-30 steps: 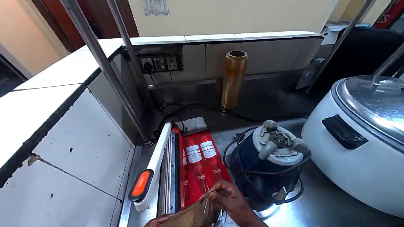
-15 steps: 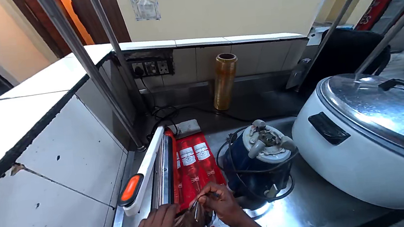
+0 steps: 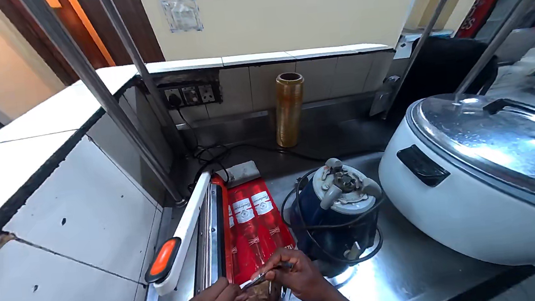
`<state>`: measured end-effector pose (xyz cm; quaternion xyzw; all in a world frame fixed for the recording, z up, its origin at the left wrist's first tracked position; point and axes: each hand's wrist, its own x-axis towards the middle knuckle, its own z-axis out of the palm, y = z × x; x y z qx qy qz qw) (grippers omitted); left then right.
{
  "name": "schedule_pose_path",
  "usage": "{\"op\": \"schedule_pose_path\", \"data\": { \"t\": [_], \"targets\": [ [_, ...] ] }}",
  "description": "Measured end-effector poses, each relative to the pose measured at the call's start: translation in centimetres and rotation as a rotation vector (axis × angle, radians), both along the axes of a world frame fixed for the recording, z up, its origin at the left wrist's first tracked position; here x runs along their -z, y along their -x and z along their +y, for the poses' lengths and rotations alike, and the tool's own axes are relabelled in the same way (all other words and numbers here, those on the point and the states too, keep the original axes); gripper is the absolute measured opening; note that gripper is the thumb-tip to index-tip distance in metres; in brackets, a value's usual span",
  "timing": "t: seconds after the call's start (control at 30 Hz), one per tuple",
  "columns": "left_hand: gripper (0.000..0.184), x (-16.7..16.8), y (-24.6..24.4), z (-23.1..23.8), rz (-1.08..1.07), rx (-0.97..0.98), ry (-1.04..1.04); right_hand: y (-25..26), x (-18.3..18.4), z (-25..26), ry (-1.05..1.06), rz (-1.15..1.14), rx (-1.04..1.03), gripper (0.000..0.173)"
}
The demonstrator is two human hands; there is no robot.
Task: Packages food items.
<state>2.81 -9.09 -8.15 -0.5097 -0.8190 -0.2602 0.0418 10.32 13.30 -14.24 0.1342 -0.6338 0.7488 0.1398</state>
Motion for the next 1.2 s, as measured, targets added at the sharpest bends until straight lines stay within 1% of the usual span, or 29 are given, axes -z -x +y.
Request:
{"op": "schedule_pose_path", "data": {
  "t": [0.07, 0.1, 0.17, 0.2, 0.23, 0.33, 0.37, 0.47, 0.53, 0.63, 0.7, 0.8, 0.87, 0.97, 1.07, 1.1, 1.17, 1.2],
  "targets": [
    [0.029, 0.1, -0.1, 0.0, 0.023, 0.033, -0.01, -0.1, 0.2, 0.1, -0.015, 0.005, -0.022, 0.011],
    [0.027, 0.1, -0.1, 0.0, 0.035, 0.047, -0.009, -0.2, 0.2, 0.3, -0.029, -0.003, -0.051, 0.018],
    [0.023, 0.4, -0.1, 0.0, 0.044, 0.066, -0.01, -0.4, 0.2, 0.6, -0.097, -0.04, -0.105, 0.041],
    [0.022, 0.6, -0.1, 0.0, 0.038, 0.072, -0.01, -0.5, 0.2, 0.6, -0.133, -0.063, -0.121, 0.046],
    [0.022, 0.8, -0.1, 0.0, 0.034, 0.075, -0.011, -0.5, 0.4, 0.6, -0.154, -0.075, -0.128, 0.043],
    [0.022, 1.0, -0.3, 0.1, 0.031, 0.071, -0.017, -0.6, 0.8, 0.3, -0.139, -0.055, -0.103, 0.019],
    [0.025, 1.1, -0.3, 0.1, 0.033, 0.065, -0.018, -0.7, 0.9, 0.2, -0.125, -0.046, -0.092, 0.014],
    [0.04, 1.0, -0.1, -0.5, 0.001, 0.047, -0.011, -0.6, 1.2, 0.0, -0.095, -0.043, -0.085, 0.013],
    [0.042, 0.5, -0.1, -1.0, -0.042, 0.044, 0.035, -0.7, 1.3, 0.0, -0.085, -0.05, -0.096, 0.014],
    [0.034, 0.3, -0.1, -1.6, -0.069, 0.027, 0.065, -0.6, 1.3, -0.3, -0.081, -0.037, -0.092, 0.014],
    [0.03, 0.2, -0.1, -1.8, -0.058, 0.009, 0.046, -0.7, 1.3, -0.3, -0.086, -0.036, -0.077, 0.014],
    [0.027, 0.3, 0.0, -2.0, -0.023, -0.009, -0.013, -0.7, 1.3, -0.2, -0.081, -0.034, -0.073, 0.013],
    [0.025, 0.6, -0.2, -1.9, -0.11, -0.028, -0.09, -0.9, 1.2, -0.2, -0.083, -0.025, -0.074, 0.013],
    [0.022, 1.6, -0.8, -1.8, -0.376, -0.047, -0.265, -1.0, 1.1, -0.3, -0.083, -0.026, -0.042, 0.013],
    [0.012, 3.4, -1.4, -1.5, -0.592, -0.102, -0.537, -1.1, 1.2, -0.3, -0.094, -0.023, -0.003, 0.013],
    [0.013, 4.0, -1.6, -1.3, -0.684, -0.127, -0.65, -1.1, 1.2, -0.2, -0.089, -0.028, 0.005, 0.012],
    [0.031, 5.3, -2.1, -1.1, -0.861, -0.129, -0.829, -1.3, 1.5, -0.2, -0.072, -0.043, 0.012, 0.012],
    [0.039, 5.9, -2.2, -1.2, -0.918, -0.102, -0.858, -1.4, 1.6, -0.2, -0.064, -0.044, 0.014, 0.012]
  ]
}}
